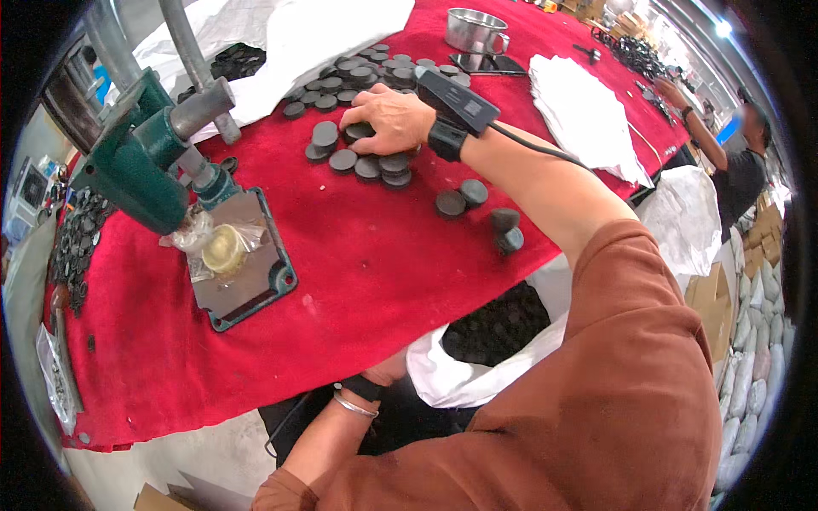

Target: Sorting and arranging rubber grommets or plastic plugs on a work table in a manufacturing facility.

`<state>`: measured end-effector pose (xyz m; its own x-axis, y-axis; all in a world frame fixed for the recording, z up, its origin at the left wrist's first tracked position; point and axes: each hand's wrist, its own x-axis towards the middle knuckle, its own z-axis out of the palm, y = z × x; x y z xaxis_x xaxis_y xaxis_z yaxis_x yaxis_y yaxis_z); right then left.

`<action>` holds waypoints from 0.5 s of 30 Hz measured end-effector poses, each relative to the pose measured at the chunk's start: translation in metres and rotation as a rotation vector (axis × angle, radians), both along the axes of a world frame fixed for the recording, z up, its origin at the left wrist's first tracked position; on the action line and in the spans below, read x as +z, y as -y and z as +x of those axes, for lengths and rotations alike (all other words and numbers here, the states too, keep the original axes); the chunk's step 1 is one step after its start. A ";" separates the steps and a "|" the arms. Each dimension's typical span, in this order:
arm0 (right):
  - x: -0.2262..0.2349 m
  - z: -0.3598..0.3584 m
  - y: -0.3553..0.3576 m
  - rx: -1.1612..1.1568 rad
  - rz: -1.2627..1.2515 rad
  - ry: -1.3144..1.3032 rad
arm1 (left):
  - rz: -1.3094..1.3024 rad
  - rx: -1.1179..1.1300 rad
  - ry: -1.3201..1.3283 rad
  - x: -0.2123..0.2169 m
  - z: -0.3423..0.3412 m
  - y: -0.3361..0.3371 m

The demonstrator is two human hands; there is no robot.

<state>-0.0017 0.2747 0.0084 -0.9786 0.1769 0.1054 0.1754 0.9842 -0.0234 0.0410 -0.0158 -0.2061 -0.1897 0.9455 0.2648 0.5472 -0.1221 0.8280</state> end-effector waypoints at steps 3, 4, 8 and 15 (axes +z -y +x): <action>0.004 0.043 0.006 -0.013 -0.032 0.045 | -0.071 -0.189 0.183 0.011 0.003 -0.010; 0.001 0.057 0.009 0.020 -0.053 -0.001 | -0.077 -0.201 0.189 0.012 0.004 -0.011; 0.003 0.110 0.031 0.061 -0.110 -0.100 | -0.259 -0.445 1.633 -0.003 -0.001 -0.012; 0.014 0.197 0.088 -0.010 -0.209 -0.077 | -0.307 -0.390 1.628 -0.004 0.002 -0.019</action>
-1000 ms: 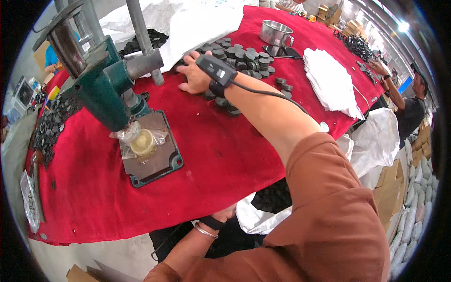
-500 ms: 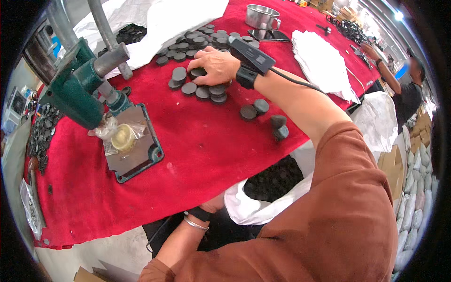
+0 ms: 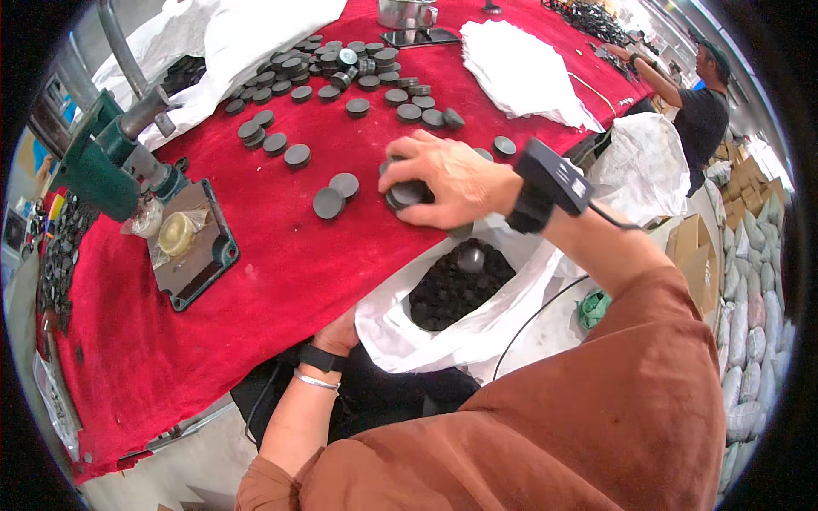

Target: Sorting and arranging rubber grommets or plastic plugs on a work table in a manufacturing facility.

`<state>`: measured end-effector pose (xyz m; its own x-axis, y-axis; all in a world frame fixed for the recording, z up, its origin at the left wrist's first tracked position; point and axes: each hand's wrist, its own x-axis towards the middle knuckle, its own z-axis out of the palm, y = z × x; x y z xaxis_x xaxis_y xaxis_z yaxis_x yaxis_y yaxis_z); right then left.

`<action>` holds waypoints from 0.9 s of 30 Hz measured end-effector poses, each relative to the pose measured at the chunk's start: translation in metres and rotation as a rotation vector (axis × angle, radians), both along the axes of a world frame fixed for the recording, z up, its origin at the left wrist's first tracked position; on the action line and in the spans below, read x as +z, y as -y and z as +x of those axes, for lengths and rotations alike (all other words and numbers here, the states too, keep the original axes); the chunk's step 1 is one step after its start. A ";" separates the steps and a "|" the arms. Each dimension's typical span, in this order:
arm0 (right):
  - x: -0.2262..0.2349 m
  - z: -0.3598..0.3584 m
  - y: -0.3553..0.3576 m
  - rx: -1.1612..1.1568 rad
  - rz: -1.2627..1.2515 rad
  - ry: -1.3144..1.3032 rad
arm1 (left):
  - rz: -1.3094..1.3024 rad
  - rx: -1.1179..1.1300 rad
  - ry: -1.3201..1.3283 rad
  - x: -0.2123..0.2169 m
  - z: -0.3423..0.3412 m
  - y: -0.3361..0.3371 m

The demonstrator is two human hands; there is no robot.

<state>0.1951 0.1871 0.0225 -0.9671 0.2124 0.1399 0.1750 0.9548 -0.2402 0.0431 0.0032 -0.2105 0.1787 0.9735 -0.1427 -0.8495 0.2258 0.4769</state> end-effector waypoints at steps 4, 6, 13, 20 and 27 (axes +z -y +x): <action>0.005 0.042 0.032 0.006 0.050 -0.010 | -0.133 0.087 -0.037 0.013 0.004 0.001; 0.005 0.054 0.047 0.008 0.048 -0.015 | -0.161 0.110 -0.058 0.004 0.002 0.003; 0.031 0.051 0.064 0.015 -0.030 0.223 | -0.099 -0.005 -0.164 0.028 0.009 0.003; 0.020 -0.160 -0.008 0.006 0.008 -0.187 | 0.199 0.179 -0.939 -0.065 0.005 0.008; -0.004 -0.247 -0.035 -0.175 0.010 0.203 | 0.253 0.242 -1.283 -0.063 0.003 0.012</action>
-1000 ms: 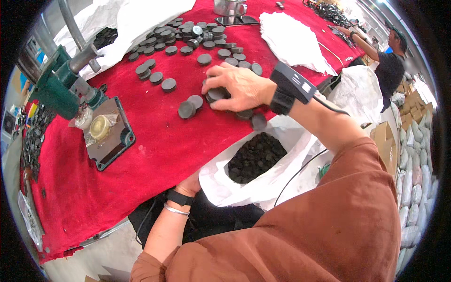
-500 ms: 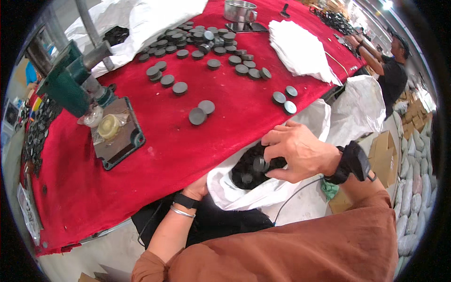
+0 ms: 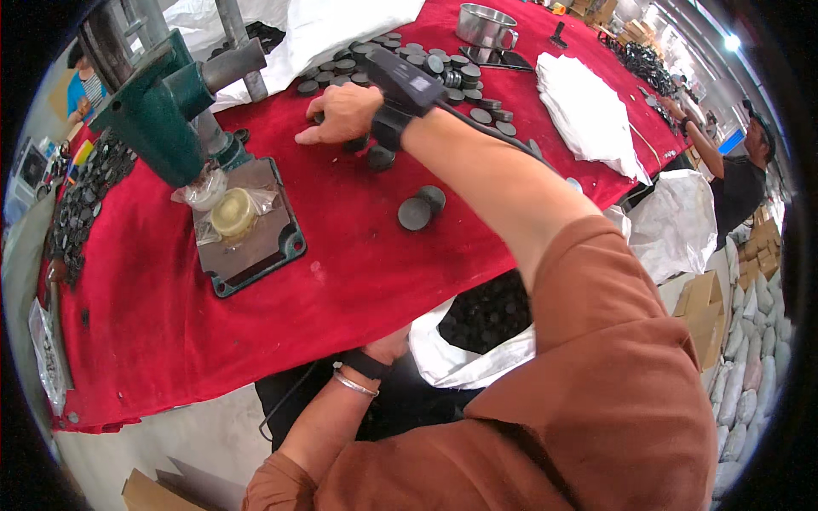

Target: Sorting and arranging rubber grommets or plastic plugs on a work table in a manufacturing facility.

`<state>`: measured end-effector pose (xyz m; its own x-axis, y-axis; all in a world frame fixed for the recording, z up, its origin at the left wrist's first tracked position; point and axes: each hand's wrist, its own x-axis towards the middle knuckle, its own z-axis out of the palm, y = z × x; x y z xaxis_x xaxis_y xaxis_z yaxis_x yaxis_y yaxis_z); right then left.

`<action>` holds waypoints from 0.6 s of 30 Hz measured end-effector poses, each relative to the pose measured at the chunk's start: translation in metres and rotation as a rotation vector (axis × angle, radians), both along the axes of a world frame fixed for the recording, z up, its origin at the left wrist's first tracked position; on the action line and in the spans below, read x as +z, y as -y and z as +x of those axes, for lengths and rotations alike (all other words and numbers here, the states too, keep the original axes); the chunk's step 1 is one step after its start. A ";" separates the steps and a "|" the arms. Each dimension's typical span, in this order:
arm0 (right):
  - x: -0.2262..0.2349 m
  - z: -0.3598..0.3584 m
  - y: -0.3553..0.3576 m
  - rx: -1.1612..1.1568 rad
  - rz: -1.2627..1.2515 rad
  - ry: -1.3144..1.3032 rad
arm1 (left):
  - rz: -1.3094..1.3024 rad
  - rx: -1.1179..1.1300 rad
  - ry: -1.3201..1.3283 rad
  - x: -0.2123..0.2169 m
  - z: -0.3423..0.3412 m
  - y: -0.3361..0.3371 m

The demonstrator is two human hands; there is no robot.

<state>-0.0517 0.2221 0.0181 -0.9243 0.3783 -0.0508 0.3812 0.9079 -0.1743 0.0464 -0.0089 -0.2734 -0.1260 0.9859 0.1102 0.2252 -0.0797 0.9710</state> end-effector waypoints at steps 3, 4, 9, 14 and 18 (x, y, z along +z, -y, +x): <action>-0.006 0.042 0.022 0.108 -0.075 -0.047 | 0.021 -0.015 0.083 -0.003 -0.003 0.004; -0.007 0.062 0.032 0.159 -0.013 -0.098 | 0.027 -0.018 0.082 -0.004 -0.004 0.004; -0.023 0.162 0.068 0.202 0.073 -0.324 | 0.003 -0.073 0.183 0.021 0.002 -0.005; -0.010 0.256 0.094 0.185 -0.003 -0.305 | -0.250 -0.192 1.371 0.069 0.008 -0.015; 0.008 0.300 0.109 0.147 -0.043 -0.235 | -0.289 -0.170 1.247 0.076 0.004 -0.011</action>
